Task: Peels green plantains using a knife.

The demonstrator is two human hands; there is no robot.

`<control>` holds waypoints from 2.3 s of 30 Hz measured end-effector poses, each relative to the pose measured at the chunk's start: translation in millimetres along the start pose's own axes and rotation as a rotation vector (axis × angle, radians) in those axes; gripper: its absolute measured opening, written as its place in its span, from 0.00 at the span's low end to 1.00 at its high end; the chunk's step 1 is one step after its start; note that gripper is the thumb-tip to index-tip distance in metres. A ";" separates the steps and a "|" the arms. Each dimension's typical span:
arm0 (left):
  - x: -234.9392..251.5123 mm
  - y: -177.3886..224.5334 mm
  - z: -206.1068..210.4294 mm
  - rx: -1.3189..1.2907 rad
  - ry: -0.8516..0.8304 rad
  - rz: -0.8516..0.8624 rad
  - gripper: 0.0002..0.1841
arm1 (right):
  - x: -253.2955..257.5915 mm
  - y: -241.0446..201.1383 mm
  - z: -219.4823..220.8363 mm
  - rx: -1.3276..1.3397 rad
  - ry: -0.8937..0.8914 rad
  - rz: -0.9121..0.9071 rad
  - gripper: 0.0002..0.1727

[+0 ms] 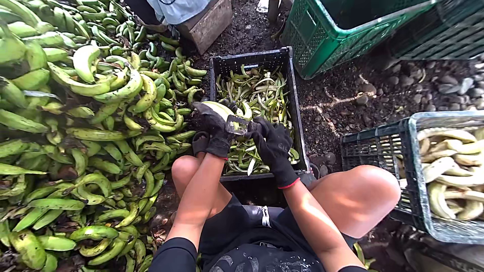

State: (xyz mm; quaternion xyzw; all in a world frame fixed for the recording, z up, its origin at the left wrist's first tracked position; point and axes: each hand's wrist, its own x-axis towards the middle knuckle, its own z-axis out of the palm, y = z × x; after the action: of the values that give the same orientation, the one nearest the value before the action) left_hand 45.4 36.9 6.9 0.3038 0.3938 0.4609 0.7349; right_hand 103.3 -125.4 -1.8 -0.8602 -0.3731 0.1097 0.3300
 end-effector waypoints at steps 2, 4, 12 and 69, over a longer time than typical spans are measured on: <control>-9.0 -1.3 -0.3 0.227 -0.182 0.103 0.32 | 13.3 0.3 -9.2 0.000 -0.076 0.056 0.33; -10.1 1.3 -3.2 0.457 -0.315 0.164 0.30 | 30.4 2.2 -17.1 -0.040 -0.108 0.086 0.34; -21.8 15.6 -7.1 0.641 -0.699 -0.019 0.34 | 44.4 8.9 -25.2 0.068 -0.187 0.107 0.34; -50.3 17.4 1.5 0.716 -0.583 0.200 0.28 | 54.3 6.0 -16.0 0.348 -0.326 0.162 0.42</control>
State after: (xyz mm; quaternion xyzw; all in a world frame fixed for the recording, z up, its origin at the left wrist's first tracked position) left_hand 25.7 -2.6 36.8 0.6913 0.2741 0.2603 0.6158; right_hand 151.5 -97.5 9.5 -0.7885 -0.3266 0.3355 0.3988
